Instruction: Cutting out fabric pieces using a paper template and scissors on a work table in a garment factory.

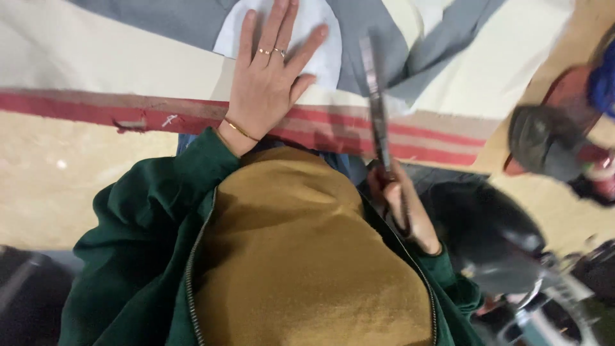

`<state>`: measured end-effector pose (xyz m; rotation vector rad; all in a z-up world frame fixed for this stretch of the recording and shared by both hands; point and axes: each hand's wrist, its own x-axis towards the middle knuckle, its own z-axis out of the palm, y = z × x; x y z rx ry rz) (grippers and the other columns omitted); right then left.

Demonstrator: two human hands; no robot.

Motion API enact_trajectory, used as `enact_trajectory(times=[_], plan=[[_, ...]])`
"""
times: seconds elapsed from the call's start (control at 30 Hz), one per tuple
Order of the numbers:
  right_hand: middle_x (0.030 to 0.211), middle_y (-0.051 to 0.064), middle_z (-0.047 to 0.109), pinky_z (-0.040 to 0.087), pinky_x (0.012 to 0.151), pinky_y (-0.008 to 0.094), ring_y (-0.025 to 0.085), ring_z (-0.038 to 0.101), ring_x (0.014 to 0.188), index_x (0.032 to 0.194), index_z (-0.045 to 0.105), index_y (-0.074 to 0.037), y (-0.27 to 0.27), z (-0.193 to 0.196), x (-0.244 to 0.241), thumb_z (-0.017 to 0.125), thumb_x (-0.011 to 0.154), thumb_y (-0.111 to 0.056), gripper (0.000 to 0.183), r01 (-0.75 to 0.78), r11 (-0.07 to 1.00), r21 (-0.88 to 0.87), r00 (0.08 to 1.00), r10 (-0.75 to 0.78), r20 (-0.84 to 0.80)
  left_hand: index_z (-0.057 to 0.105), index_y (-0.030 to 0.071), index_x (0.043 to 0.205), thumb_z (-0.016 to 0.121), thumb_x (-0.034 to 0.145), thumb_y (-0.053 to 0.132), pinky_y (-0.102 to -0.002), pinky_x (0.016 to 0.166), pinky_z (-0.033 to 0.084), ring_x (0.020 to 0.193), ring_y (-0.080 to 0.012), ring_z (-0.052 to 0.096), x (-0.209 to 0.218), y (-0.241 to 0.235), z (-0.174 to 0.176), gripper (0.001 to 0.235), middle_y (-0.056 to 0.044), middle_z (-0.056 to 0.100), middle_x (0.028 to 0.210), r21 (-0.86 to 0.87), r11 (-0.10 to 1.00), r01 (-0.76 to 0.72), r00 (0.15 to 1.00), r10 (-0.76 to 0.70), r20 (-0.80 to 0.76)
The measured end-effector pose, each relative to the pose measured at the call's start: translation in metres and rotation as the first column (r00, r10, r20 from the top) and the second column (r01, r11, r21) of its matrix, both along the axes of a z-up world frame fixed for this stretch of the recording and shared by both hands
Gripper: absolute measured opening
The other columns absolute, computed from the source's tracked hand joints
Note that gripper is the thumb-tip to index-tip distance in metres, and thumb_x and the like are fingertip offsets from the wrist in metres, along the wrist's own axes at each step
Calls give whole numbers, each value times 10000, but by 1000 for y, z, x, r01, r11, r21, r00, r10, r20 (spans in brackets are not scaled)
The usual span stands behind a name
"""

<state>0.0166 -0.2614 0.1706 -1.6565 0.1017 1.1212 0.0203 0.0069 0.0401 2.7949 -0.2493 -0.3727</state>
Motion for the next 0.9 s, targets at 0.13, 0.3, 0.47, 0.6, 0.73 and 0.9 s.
enact_trajectory(times=[0.13,0.3,0.47,0.6,0.73,0.9], plan=[[798,-54,342,257,576,247,61,302,667,1456,487,-64,13,3,-35,466,900,-743,877,58,998,1,992,-58,-116,312,-31,1692,538,1261,271,-665,1217,108,1532,-369,136,3,-1,-8,572,-237,208,1682,-245,968,62,997,-50,52],[772,-69,285,238,544,235,48,243,606,1435,489,-103,35,0,-59,417,960,-667,741,186,982,-8,976,-186,-114,376,34,1689,654,1252,210,-696,1189,85,1527,-398,167,1,3,-24,548,-237,245,1677,-280,955,96,994,-79,70],[805,-54,295,255,576,212,48,263,649,1457,458,-95,40,-13,-73,422,951,-704,792,235,971,39,968,-230,-105,795,232,1094,998,1145,120,-700,1231,108,1503,-337,430,-8,6,-54,237,-60,552,1623,-233,950,207,835,-47,548],[805,-47,276,225,547,217,52,238,623,1426,481,-116,64,0,-77,403,897,-738,820,286,957,-59,947,-291,-137,808,225,1058,756,1208,247,-595,1270,35,1454,-297,486,-6,-1,-53,160,-27,630,1543,-388,910,146,865,73,496],[822,-45,316,237,526,207,40,279,621,1395,485,-135,79,1,-85,449,907,-684,735,377,921,-103,906,-389,-167,740,212,976,760,1102,379,-617,1242,26,1467,-281,410,-5,-7,-51,210,-8,581,1498,-428,904,-4,910,181,373],[807,-42,316,256,552,208,46,290,630,1429,469,-123,95,-3,-85,397,944,-660,727,322,939,-119,936,-335,-111,771,231,1000,682,1169,413,-588,1269,-28,1518,-233,324,-6,-4,-53,264,14,541,1539,-455,890,9,896,195,398]])
